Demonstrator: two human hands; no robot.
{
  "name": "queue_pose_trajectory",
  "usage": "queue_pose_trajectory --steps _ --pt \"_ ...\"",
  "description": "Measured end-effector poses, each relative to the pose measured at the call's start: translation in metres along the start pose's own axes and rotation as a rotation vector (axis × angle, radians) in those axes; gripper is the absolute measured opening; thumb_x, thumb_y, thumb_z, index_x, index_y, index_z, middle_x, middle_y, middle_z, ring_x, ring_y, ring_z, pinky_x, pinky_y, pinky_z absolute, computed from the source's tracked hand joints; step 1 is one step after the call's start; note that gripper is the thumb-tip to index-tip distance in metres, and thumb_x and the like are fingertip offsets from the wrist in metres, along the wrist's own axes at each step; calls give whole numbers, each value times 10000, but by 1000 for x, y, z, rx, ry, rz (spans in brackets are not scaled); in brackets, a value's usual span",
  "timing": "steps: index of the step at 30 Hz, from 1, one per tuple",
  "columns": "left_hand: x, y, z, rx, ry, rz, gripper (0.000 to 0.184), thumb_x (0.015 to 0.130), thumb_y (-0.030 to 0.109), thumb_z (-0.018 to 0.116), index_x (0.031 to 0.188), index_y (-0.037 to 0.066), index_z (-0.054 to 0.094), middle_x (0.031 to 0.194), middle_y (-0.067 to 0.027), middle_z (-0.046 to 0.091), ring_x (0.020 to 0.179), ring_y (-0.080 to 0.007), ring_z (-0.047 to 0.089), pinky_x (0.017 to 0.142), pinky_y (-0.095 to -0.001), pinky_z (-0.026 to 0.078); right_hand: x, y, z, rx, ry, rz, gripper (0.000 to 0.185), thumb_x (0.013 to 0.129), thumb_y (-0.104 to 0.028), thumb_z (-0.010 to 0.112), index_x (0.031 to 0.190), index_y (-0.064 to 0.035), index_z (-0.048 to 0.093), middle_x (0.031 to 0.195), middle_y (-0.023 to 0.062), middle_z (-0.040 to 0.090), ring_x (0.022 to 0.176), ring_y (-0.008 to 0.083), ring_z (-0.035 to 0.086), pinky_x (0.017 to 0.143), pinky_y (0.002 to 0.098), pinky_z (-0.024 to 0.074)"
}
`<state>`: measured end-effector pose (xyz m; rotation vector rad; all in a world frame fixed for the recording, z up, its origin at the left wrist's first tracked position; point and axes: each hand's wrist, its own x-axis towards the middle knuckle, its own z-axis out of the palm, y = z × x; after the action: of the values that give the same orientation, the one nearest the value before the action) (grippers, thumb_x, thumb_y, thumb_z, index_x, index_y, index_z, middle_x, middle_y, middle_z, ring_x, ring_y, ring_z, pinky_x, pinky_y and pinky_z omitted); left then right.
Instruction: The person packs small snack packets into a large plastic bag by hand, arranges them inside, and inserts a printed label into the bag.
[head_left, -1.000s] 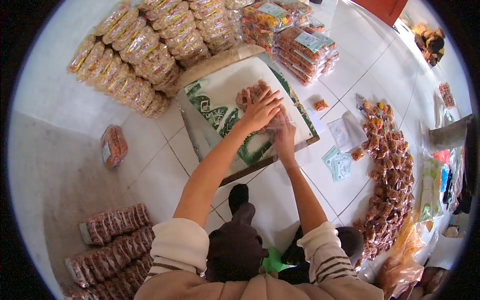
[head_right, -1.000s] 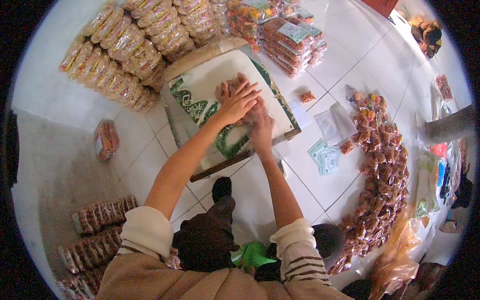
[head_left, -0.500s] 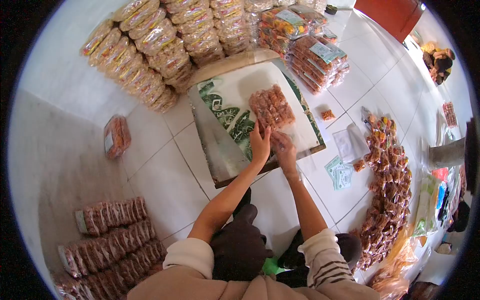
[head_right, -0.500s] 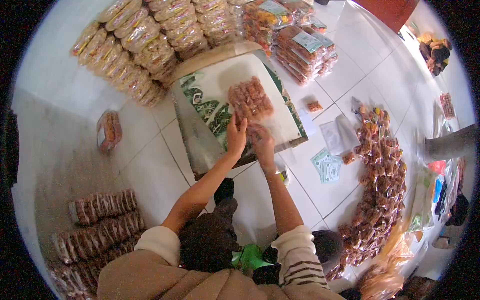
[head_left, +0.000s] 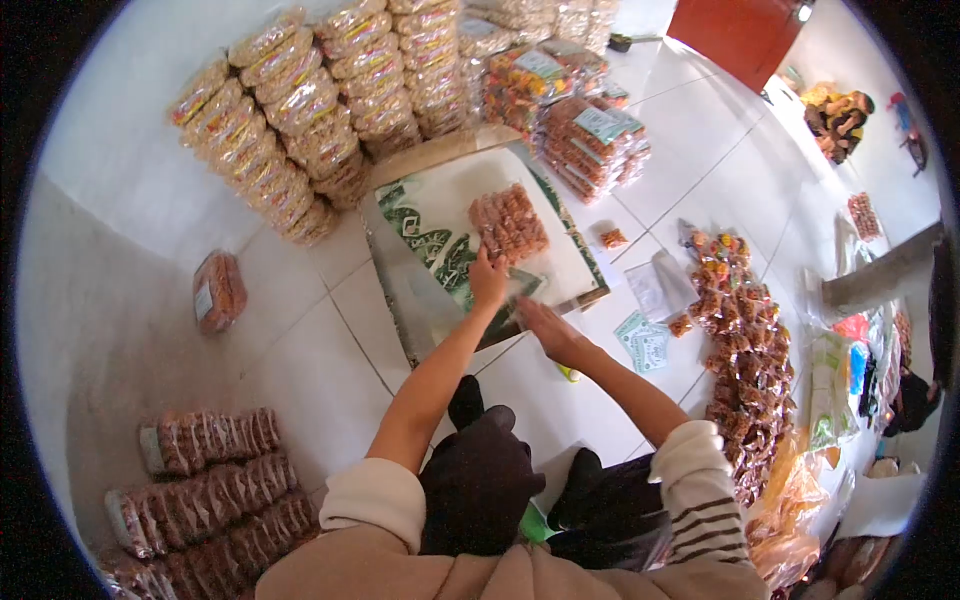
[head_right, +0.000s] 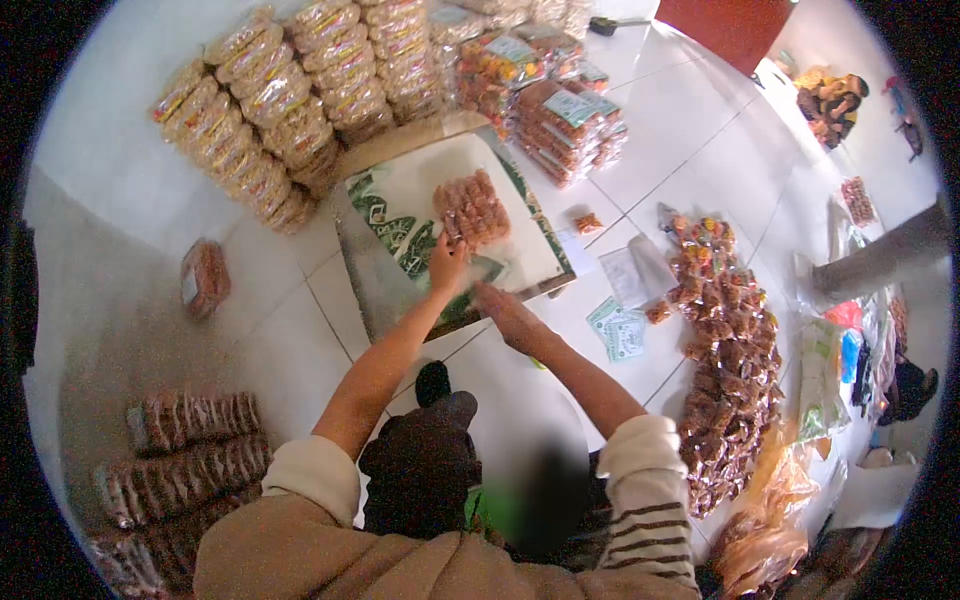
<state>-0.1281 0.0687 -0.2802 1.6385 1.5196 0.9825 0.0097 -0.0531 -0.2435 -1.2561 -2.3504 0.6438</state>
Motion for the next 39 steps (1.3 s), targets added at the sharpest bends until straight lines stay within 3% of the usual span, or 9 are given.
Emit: queue_pose_trajectory --steps 2,4,7,11,18,24,33,37,39 --pt "-7 19 0 295 176 -41 583 820 241 555 1280 -18 309 1063 -210 495 952 -337 447 798 -423 383 -37 6 -17 -387 -37 -160 370 852 -47 391 1217 -1 422 1294 222 359 1187 325 367 1002 377 294" --pt "-19 60 -7 359 205 -7 607 802 229 565 1277 -23 282 1124 -200 452 1034 -353 396 858 -438 351 -79 -2 -46 -212 -432 142 305 861 -110 438 1148 -27 497 1212 201 462 1118 293 450 955 370 353" --pt "-38 104 15 262 292 490 586 768 202 596 1236 -21 324 1110 -194 456 1063 -353 381 896 -451 320 -169 -6 -83 78 58 504 279 841 -155 514 1099 -57 548 1001 172 594 921 289 570 811 349 448" --pt "-86 168 88 117 -259 855 591 717 191 650 1203 31 355 1129 -187 446 1062 -336 388 915 -454 299 -305 3 -98 174 724 847 235 818 -83 557 1048 -45 583 905 130 631 781 181 602 664 283 479" --pt "-215 233 211 301 -912 1167 609 764 349 598 1247 94 329 1207 -215 358 1129 -372 338 951 -469 289 -484 -53 -56 214 1097 1184 244 883 -149 495 1083 -23 556 953 52 613 808 122 564 724 249 450" --pt "-301 206 292 293 -1264 1013 607 778 360 587 1265 119 315 1178 -199 365 1127 -371 333 944 -464 313 -504 -48 -4 472 1287 1484 224 876 -119 482 1061 -27 571 941 62 619 804 132 571 705 264 453" --pt "-382 84 388 -18 -1228 382 570 745 27 552 1256 26 298 1223 -196 399 1085 -353 410 925 -422 348 -458 50 54 -251 1121 1378 423 757 -33 566 1166 -90 474 1042 143 520 1029 318 465 912 396 362" --pt "-403 60 368 134 -1103 764 774 680 8 588 1329 -1 168 1226 -220 392 1032 -373 411 883 -461 341 -459 78 55 -221 1051 1457 481 775 -45 569 1228 -117 423 1057 147 509 1026 313 463 886 398 368" --pt "-405 59 367 102 -1100 738 779 681 20 597 1330 -5 167 1225 -217 393 1025 -373 412 884 -462 340 -460 87 51 -117 1119 1442 469 771 -59 593 1210 -105 432 1053 140 518 998 319 476 853 390 386"
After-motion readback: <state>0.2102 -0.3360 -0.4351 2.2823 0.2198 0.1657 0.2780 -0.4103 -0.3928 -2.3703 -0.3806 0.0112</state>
